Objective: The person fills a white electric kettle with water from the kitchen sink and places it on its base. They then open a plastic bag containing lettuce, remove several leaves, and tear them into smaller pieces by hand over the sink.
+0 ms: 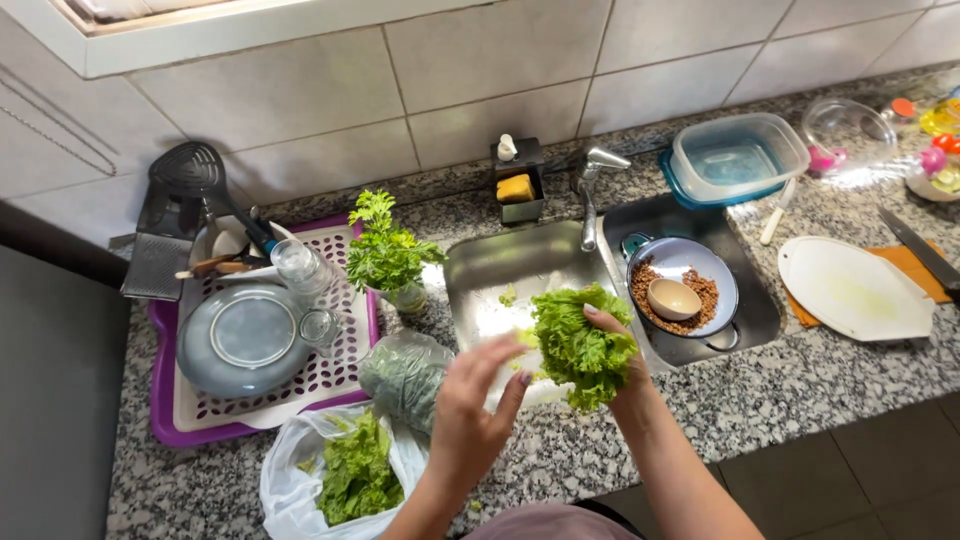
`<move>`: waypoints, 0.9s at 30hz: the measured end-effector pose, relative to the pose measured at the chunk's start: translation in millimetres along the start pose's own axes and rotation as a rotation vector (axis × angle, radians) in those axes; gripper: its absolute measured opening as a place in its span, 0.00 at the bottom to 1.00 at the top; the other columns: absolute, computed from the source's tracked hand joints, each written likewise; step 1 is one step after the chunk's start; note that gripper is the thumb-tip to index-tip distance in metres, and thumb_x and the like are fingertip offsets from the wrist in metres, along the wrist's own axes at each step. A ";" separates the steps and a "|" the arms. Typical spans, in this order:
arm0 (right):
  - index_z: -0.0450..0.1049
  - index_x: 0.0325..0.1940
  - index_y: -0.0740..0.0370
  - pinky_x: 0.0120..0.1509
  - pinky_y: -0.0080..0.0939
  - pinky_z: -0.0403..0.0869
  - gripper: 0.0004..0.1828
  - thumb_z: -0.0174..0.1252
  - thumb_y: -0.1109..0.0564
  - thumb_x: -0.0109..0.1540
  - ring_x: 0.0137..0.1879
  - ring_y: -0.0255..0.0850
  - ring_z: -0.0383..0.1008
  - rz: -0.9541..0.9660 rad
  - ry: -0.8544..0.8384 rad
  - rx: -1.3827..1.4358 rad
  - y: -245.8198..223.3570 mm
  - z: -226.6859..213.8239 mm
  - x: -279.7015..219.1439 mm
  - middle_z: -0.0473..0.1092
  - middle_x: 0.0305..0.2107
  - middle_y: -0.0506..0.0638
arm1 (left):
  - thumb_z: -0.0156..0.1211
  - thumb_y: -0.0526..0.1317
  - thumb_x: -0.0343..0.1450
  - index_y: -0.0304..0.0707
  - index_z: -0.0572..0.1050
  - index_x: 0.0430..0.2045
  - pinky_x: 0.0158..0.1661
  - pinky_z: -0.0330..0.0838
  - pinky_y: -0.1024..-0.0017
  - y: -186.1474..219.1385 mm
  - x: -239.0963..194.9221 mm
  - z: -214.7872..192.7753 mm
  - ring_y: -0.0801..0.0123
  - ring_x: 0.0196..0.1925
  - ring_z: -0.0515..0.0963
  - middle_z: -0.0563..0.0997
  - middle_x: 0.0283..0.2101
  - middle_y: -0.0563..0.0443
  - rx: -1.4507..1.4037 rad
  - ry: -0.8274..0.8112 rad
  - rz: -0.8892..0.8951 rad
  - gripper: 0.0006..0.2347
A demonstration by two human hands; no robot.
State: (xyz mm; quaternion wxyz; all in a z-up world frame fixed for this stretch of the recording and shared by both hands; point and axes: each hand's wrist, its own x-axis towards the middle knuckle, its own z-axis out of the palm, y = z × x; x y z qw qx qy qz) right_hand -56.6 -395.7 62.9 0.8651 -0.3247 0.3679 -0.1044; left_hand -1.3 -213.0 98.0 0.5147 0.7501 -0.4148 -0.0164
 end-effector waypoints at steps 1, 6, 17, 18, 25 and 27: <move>0.71 0.45 0.64 0.34 0.44 0.70 0.27 0.58 0.45 0.48 0.35 0.47 0.69 0.001 0.006 -0.001 1.6 4.9 -5.5 0.70 0.33 0.54 | 0.53 0.37 0.68 0.41 0.70 0.45 0.56 0.65 0.66 3.0 2.0 -2.3 0.63 0.54 0.72 0.75 0.51 0.46 -0.005 -0.003 -0.003 0.12; 0.68 0.46 0.60 0.46 0.45 0.70 0.17 0.57 0.61 0.53 0.42 0.48 0.70 -0.137 -0.339 0.104 30.2 24.9 -10.0 0.70 0.37 0.55 | 0.49 0.60 0.64 0.34 0.47 0.62 0.63 0.40 0.57 21.2 8.8 -15.1 0.56 0.69 0.46 0.49 0.68 0.40 0.088 -0.299 -0.155 0.38; 0.67 0.51 0.59 0.64 0.44 0.62 0.23 0.57 0.55 0.51 0.59 0.45 0.64 -0.415 -0.377 -0.146 55.7 45.2 -17.1 0.66 0.49 0.53 | 0.45 0.30 0.64 0.28 0.58 0.54 0.56 0.59 0.57 -31.0 -26.0 32.2 0.47 0.55 0.66 0.68 0.52 0.34 -0.135 0.008 -0.232 0.21; 0.67 0.52 0.61 0.62 0.43 0.63 0.23 0.55 0.56 0.53 0.56 0.45 0.65 -0.361 -0.338 -0.123 64.6 42.3 -9.5 0.67 0.48 0.54 | 0.43 0.28 0.60 0.29 0.59 0.53 0.54 0.59 0.56 -41.2 -28.2 34.2 0.45 0.53 0.67 0.69 0.51 0.33 -0.145 0.044 -0.252 0.24; 0.70 0.47 0.60 0.51 0.36 0.69 0.16 0.51 0.56 0.55 0.45 0.42 0.69 -0.038 -0.098 -0.110 60.9 57.9 -21.6 0.69 0.42 0.52 | 0.51 0.48 0.64 0.44 0.59 0.58 0.53 0.53 0.47 -9.8 -40.9 -28.5 0.49 0.56 0.61 0.60 0.58 0.44 0.172 -0.140 -0.363 0.27; 0.56 0.49 0.44 0.36 0.41 0.64 0.21 0.54 0.49 0.54 0.42 0.40 0.63 -0.104 0.166 -0.405 45.8 72.3 -37.8 0.60 0.41 0.44 | 0.55 0.46 0.65 0.46 0.72 0.46 0.44 0.60 0.64 -25.0 -57.8 -51.5 0.70 0.55 0.69 0.72 0.55 0.55 0.269 -0.017 -0.410 0.16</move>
